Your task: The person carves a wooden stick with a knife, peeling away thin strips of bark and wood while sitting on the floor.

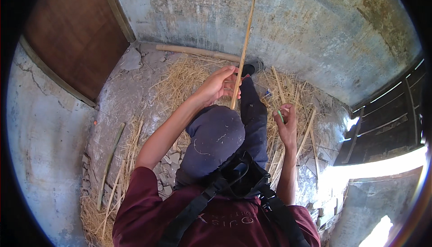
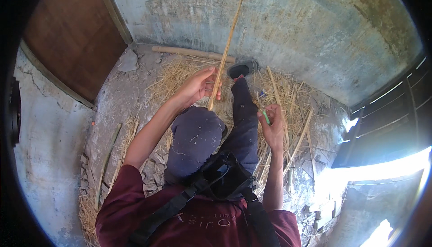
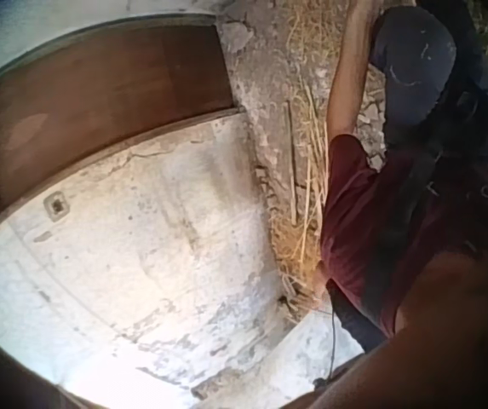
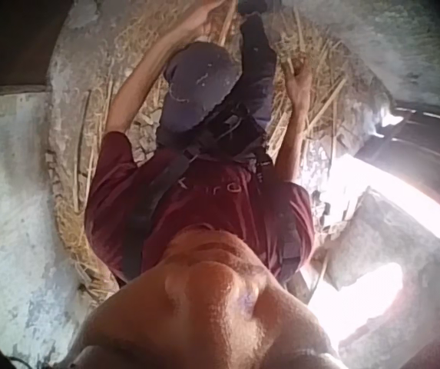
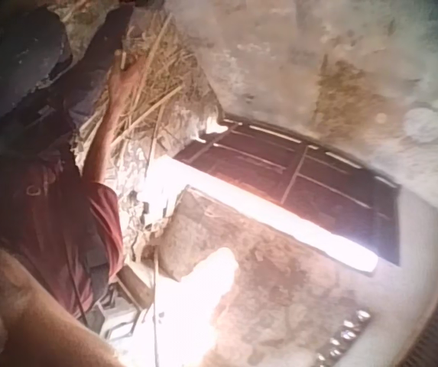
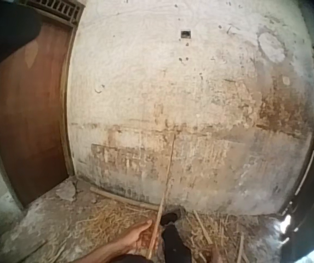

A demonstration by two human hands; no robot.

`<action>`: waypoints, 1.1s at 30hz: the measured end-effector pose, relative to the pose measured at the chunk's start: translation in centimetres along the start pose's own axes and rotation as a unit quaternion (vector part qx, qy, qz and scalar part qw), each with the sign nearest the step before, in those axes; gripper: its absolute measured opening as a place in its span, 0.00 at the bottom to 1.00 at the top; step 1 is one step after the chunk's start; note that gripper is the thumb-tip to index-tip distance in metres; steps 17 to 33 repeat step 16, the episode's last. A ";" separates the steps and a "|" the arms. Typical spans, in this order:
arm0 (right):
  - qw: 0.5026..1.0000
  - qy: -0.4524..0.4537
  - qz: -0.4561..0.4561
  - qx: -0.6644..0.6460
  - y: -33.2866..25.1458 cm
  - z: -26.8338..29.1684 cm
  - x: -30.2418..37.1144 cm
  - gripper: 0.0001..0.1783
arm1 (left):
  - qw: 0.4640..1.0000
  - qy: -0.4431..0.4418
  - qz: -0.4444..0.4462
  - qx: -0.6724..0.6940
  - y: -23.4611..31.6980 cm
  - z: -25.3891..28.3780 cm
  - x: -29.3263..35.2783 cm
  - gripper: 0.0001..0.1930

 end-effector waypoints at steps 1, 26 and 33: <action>1.000 -0.011 0.008 -0.016 -0.9 -0.5 0.0 0.16 | 1.000 0.011 -0.010 -0.013 0.0 0.5 0.1 0.20; 0.935 -0.119 0.314 0.116 -17.0 -5.8 0.9 0.15 | 0.659 -0.003 -0.583 -0.474 8.2 -1.3 10.9 0.28; 0.935 -0.119 0.314 0.116 -17.0 -5.8 0.9 0.15 | 0.659 -0.003 -0.583 -0.474 8.2 -1.3 10.9 0.28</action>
Point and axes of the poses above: each hand's wrist, its own x-axis away from the middle knuckle, its own z-axis out of the back of the hand, y = z × x, the point moved 9 cm from there along -x, towards the middle knuckle, and after that the axes turned 10 degrees about y, right-handed, at the moved point
